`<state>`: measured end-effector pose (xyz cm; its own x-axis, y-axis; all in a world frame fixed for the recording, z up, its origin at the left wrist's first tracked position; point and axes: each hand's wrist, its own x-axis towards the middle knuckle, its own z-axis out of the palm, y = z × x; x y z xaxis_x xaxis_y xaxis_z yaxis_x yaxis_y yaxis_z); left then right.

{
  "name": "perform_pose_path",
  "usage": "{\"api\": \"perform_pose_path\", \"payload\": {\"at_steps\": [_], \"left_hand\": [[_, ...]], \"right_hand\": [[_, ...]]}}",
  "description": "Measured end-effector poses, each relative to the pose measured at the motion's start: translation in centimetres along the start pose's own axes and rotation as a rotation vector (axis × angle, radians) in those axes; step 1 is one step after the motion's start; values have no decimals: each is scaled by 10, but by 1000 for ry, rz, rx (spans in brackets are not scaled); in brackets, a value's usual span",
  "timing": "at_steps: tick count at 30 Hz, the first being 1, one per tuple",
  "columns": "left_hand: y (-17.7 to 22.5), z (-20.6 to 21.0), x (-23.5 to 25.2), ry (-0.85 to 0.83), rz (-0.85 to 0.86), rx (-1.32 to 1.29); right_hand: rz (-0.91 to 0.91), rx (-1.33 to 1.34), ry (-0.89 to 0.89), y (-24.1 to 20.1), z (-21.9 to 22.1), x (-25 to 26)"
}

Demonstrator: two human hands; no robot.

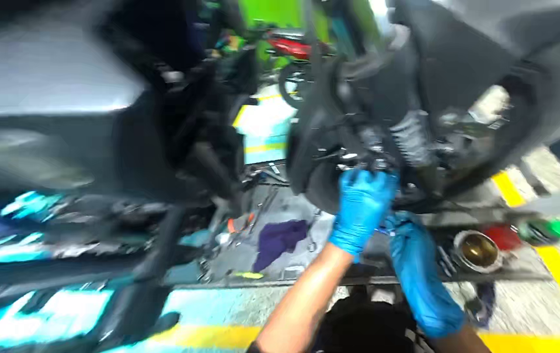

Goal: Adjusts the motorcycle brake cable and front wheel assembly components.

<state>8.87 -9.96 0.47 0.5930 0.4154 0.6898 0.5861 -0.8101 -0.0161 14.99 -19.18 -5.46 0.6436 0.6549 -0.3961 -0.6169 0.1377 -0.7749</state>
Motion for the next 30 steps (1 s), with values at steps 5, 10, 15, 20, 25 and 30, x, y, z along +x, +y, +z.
{"api": "perform_pose_path", "payload": {"at_steps": [5,10,15,20,25,30], "left_hand": [[-14,9,0,76,95,-29],[-13,6,2,-5,112,38],[-15,16,12,107,161,51],[-17,17,17,133,183,52],[-18,12,22,99,200,-12],[-20,10,21,36,212,-26]], "right_hand": [[-74,92,-163,25,-22,-18],[-390,81,-148,45,-14,-13],[-575,-92,56,33,20,22],[-629,71,220,17,41,45],[-640,47,237,18,43,42],[-644,132,280,25,54,52]]}}
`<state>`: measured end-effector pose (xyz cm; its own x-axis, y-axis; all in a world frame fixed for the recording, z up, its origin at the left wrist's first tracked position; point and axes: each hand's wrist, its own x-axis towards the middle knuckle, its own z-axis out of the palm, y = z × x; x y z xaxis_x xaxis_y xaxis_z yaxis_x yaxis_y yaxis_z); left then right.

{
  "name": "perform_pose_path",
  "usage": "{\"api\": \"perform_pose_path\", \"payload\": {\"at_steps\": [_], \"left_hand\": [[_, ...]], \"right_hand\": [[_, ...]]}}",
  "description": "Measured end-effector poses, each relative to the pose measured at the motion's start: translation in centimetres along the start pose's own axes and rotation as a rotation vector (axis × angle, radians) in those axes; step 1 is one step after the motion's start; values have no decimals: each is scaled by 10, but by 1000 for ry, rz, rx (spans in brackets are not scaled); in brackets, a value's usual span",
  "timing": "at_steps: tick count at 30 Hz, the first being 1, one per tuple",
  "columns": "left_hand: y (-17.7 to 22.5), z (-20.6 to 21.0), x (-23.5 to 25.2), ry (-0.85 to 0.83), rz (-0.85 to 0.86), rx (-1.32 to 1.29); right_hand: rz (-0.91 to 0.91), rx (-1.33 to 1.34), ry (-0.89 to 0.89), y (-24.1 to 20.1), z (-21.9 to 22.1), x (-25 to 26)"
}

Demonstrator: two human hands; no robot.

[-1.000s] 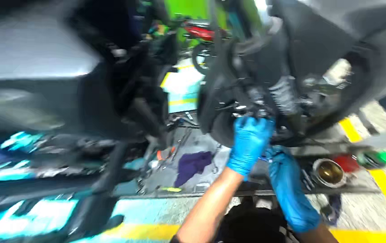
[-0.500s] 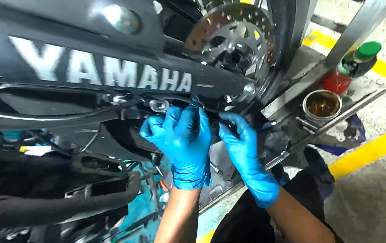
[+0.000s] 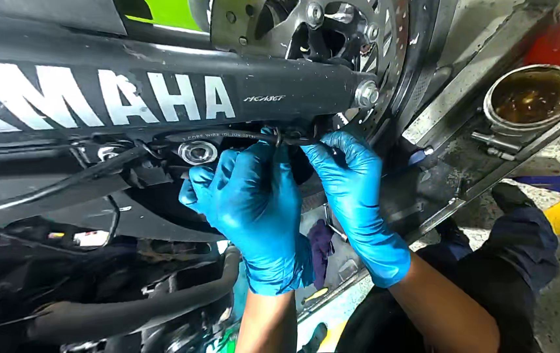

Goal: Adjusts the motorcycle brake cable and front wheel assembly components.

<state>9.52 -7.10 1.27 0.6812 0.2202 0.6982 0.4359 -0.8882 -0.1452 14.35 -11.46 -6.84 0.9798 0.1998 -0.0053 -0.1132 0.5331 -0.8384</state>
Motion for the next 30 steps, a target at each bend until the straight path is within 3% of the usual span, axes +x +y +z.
{"api": "perform_pose_path", "payload": {"at_steps": [6,10,13,15,18,23,30], "left_hand": [[3,5,0,23,-27,-22],[1,1,1,-47,-26,4],[1,3,-1,-34,-19,-3],[1,6,-2,6,-11,-13],[0,9,-1,33,5,-14],[-4,10,-3,41,29,-40],[-3,9,-5,28,-12,-64]], "right_hand": [[98,112,-41,-3,0,-17],[202,166,-146,-14,-14,-16],[216,197,-101,-11,-8,-14],[134,191,-43,-4,-3,-13],[-111,102,-98,2,-17,-25],[-145,102,-218,-10,-33,-42],[-257,245,-112,9,-18,-20]]}}
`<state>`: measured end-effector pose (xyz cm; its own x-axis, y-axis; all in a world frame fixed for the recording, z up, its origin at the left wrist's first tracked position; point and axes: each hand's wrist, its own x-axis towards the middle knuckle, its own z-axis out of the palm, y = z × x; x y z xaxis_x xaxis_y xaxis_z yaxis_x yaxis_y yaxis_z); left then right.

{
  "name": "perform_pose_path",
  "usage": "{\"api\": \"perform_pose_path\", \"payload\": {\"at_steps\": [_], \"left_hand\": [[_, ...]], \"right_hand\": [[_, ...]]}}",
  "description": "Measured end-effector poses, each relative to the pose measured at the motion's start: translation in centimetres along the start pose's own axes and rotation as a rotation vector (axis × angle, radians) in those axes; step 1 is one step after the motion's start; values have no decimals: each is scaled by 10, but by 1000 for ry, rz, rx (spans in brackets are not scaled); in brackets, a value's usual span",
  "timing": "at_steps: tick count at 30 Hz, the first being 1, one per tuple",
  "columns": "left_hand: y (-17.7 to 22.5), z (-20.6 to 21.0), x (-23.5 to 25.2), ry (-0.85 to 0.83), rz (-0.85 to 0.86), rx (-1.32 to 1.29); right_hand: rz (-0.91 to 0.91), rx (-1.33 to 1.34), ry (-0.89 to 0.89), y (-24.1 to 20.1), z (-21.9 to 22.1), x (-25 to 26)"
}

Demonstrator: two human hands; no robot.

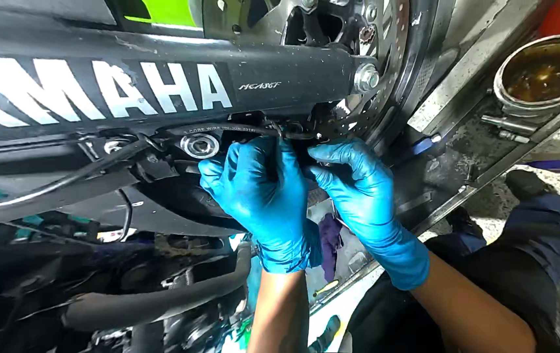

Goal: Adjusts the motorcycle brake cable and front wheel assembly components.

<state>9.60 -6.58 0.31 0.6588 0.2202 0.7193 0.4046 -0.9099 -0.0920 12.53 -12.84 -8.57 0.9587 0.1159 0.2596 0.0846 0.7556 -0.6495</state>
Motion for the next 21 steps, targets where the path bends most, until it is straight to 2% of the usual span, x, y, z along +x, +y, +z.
{"api": "perform_pose_path", "payload": {"at_steps": [4,10,14,17,21], "left_hand": [[-1,2,0,26,3,-7],[0,1,0,20,-1,-31],[-1,1,0,21,6,-28],[-1,0,-1,26,10,-17],[-3,-1,-3,20,2,0]], "right_hand": [[-111,-32,-28,-6,-3,5],[-121,45,0,-3,6,1],[-132,4,13,-8,9,0],[-86,21,57,-9,11,-3],[109,157,66,-14,12,-1]]}}
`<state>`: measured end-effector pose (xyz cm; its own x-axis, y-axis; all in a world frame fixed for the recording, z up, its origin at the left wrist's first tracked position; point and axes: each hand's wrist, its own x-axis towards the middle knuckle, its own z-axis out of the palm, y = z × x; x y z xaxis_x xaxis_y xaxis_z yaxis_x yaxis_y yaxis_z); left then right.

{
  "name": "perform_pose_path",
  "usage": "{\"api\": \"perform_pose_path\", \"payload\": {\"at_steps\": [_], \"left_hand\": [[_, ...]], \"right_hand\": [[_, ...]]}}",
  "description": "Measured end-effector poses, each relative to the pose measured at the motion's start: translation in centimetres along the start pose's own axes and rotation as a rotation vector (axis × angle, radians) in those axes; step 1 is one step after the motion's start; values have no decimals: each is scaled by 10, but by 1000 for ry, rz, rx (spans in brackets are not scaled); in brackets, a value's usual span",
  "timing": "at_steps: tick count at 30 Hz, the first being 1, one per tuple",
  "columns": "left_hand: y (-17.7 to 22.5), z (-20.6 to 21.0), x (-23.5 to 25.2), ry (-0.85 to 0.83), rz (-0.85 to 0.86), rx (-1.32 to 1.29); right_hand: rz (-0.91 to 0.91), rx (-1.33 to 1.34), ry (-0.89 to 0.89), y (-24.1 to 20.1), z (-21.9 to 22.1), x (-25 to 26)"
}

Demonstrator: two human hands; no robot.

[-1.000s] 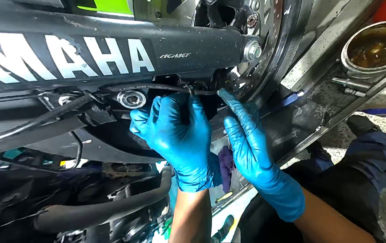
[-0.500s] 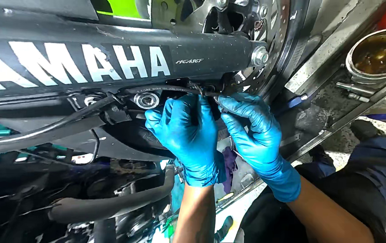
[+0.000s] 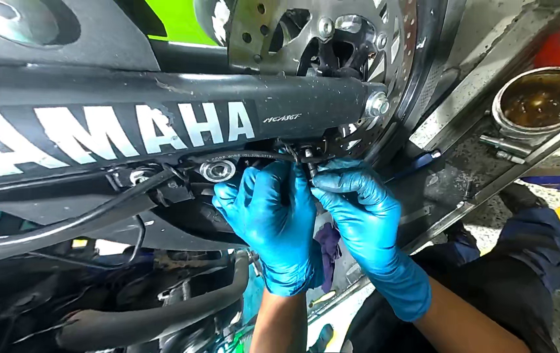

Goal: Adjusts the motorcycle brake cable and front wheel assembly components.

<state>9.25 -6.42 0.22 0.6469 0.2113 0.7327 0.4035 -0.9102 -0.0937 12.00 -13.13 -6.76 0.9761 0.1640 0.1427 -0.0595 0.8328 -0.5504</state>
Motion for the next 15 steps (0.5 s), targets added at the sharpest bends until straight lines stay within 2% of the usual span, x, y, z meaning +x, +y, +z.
{"api": "perform_pose_path", "payload": {"at_steps": [3,6,10,13,15], "left_hand": [[0,-1,0,-19,-2,-6],[0,-2,0,-20,12,-31],[4,-3,1,-24,-3,-46],[5,-1,1,-24,-30,-55],[6,-1,1,-21,-38,-63]], "right_hand": [[156,108,-23,-14,-3,9],[232,88,-54,-24,-4,14],[260,-63,-67,-32,-1,24],[270,-234,-143,-32,-7,38],[293,-245,-165,-29,-9,46]]}}
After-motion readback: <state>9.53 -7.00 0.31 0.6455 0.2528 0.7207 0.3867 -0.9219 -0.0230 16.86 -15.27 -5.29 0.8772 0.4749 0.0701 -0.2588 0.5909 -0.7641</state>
